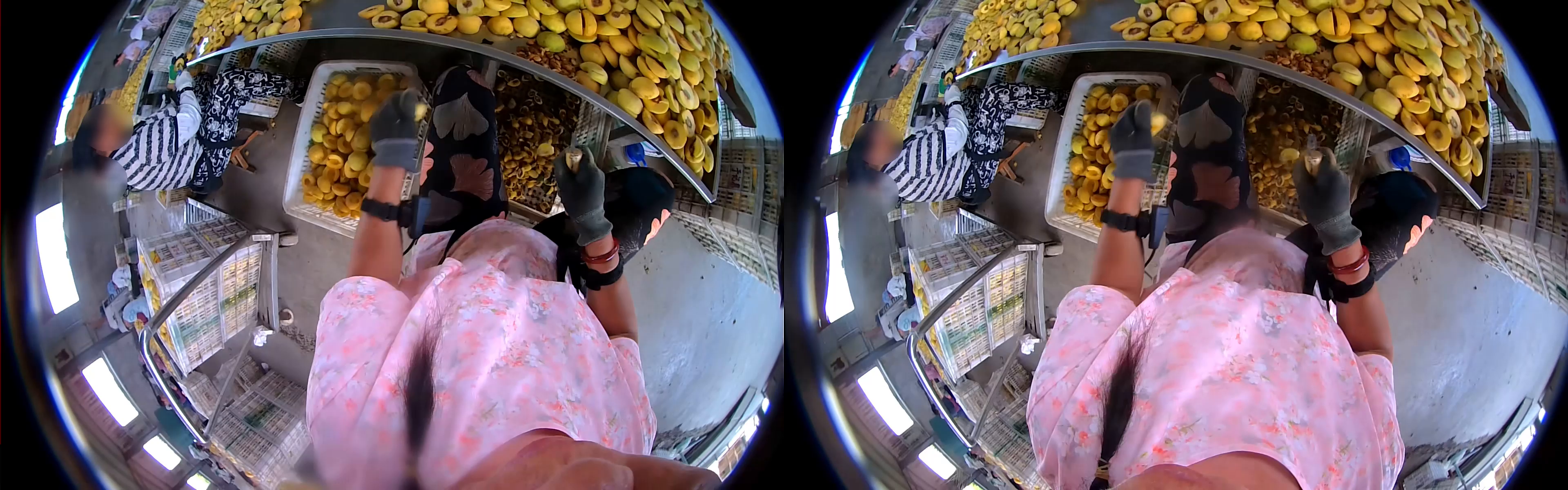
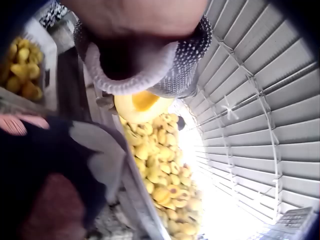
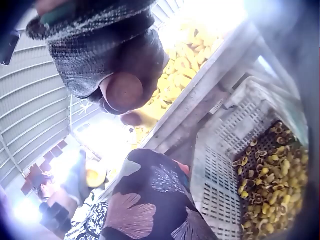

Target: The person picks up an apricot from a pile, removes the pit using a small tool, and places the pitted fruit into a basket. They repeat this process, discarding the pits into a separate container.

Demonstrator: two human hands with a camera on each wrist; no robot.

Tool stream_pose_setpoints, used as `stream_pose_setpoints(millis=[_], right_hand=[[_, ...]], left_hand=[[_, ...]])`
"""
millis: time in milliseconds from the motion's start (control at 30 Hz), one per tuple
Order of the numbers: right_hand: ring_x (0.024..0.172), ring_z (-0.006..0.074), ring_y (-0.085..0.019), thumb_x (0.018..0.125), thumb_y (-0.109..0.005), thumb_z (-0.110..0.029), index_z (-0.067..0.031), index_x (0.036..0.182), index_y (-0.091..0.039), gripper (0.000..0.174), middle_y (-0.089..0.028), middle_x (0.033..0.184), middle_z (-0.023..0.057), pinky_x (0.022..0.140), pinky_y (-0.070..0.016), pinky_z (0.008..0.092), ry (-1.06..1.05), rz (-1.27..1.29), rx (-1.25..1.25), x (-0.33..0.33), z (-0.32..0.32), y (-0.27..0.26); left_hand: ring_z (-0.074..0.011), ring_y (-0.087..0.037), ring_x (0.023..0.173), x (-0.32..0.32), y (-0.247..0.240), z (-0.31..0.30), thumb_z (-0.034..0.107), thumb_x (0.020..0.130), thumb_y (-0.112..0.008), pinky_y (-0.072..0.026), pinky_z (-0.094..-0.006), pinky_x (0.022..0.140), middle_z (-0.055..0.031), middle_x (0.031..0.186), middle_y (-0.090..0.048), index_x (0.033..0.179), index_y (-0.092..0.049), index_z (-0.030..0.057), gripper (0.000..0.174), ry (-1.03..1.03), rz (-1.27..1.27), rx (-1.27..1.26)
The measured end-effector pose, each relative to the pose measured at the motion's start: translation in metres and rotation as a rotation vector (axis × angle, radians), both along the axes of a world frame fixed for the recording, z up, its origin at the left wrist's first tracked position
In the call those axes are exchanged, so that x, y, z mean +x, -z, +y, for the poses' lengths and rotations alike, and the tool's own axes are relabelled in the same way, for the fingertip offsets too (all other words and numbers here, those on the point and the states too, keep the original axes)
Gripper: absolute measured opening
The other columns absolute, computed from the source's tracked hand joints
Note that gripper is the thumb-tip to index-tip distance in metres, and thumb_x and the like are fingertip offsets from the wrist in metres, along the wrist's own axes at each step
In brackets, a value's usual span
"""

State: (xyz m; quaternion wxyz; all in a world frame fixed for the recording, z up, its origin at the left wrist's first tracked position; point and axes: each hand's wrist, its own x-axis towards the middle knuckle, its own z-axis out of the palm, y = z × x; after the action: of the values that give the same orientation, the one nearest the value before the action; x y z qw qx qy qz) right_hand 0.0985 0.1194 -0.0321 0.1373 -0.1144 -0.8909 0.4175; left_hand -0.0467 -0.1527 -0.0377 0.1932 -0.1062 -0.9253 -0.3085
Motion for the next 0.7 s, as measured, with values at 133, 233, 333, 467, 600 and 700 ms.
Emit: stream_pose_setpoints(millis=[133, 233, 333, 467, 600, 700], right_hand=[[0.070, 0.0409, -0.060, 0.082, -0.058, -0.021, -0.0015, 0.095, -0.052, 0.024, -0.060, 0.071, 0.0237, 0.057, -0.0474, 0.0447, 0.089, -0.013, 0.032, -0.006, 0.008, 0.023], [0.069, 0.0372, -0.061, 0.082, -0.059, -0.020, -0.0019, 0.090, -0.054, 0.020, -0.060, 0.071, 0.0205, 0.057, -0.0464, 0.0415, 0.137, -0.093, 0.029, -0.015, 0.011, 0.027], [0.069, 0.0371, -0.062, 0.081, -0.059, -0.022, -0.0010, 0.091, -0.054, 0.024, -0.060, 0.069, 0.0207, 0.056, -0.0458, 0.0417, 0.093, -0.162, 0.012, -0.020, 0.004, 0.024], [0.066, 0.0372, -0.061, 0.081, -0.060, -0.022, 0.0004, 0.090, -0.052, 0.025, -0.058, 0.066, 0.0218, 0.054, -0.0447, 0.0427, 0.064, -0.151, -0.004, -0.024, -0.004, 0.012], [0.064, 0.0390, -0.059, 0.079, -0.063, -0.023, 0.0008, 0.088, -0.053, 0.027, -0.057, 0.064, 0.0229, 0.052, -0.0430, 0.0446, 0.064, -0.193, -0.015, -0.025, -0.004, 0.019], [0.065, 0.0401, -0.058, 0.079, -0.063, -0.023, 0.0009, 0.087, -0.053, 0.027, -0.057, 0.064, 0.0234, 0.052, -0.0429, 0.0448, 0.040, -0.138, 0.027, -0.023, -0.002, 0.027]], left_hand=[[-0.0354, -0.056, 0.100, 0.000, 0.055, -0.099, 0.055, 0.089, -0.030, -0.0438, -0.0448, 0.084, -0.0193, 0.110, -0.059, 0.102, -0.062, 0.0038, 0.061, -0.306, -0.607, -0.494], [-0.0345, -0.052, 0.110, -0.008, 0.085, -0.131, 0.051, 0.087, -0.044, -0.0395, -0.0413, 0.094, -0.0204, 0.117, -0.056, 0.116, -0.056, -0.0004, 0.060, -0.365, -0.372, -0.379], [-0.0343, -0.053, 0.107, -0.046, 0.060, -0.095, 0.043, 0.084, -0.055, -0.0405, -0.0421, 0.092, -0.0198, 0.115, -0.057, 0.113, -0.057, 0.0021, 0.050, -0.171, -0.049, -0.192], [-0.0326, -0.055, 0.104, -0.128, 0.023, -0.010, 0.045, 0.081, -0.057, -0.0426, -0.0408, 0.090, -0.0169, 0.110, -0.060, 0.112, -0.058, 0.0069, 0.049, -0.034, 0.093, -0.179], [-0.0309, -0.054, 0.106, -0.200, 0.017, 0.056, 0.053, 0.077, -0.057, -0.0411, -0.0415, 0.092, -0.0150, 0.113, -0.058, 0.117, -0.056, 0.0094, 0.059, 0.016, -0.040, -0.582], [-0.0357, -0.040, 0.123, -0.211, 0.023, 0.089, 0.057, 0.076, -0.055, -0.0345, -0.0491, 0.097, -0.0185, 0.132, -0.043, 0.120, -0.054, 0.0132, 0.062, -0.101, -0.332, -0.709]])
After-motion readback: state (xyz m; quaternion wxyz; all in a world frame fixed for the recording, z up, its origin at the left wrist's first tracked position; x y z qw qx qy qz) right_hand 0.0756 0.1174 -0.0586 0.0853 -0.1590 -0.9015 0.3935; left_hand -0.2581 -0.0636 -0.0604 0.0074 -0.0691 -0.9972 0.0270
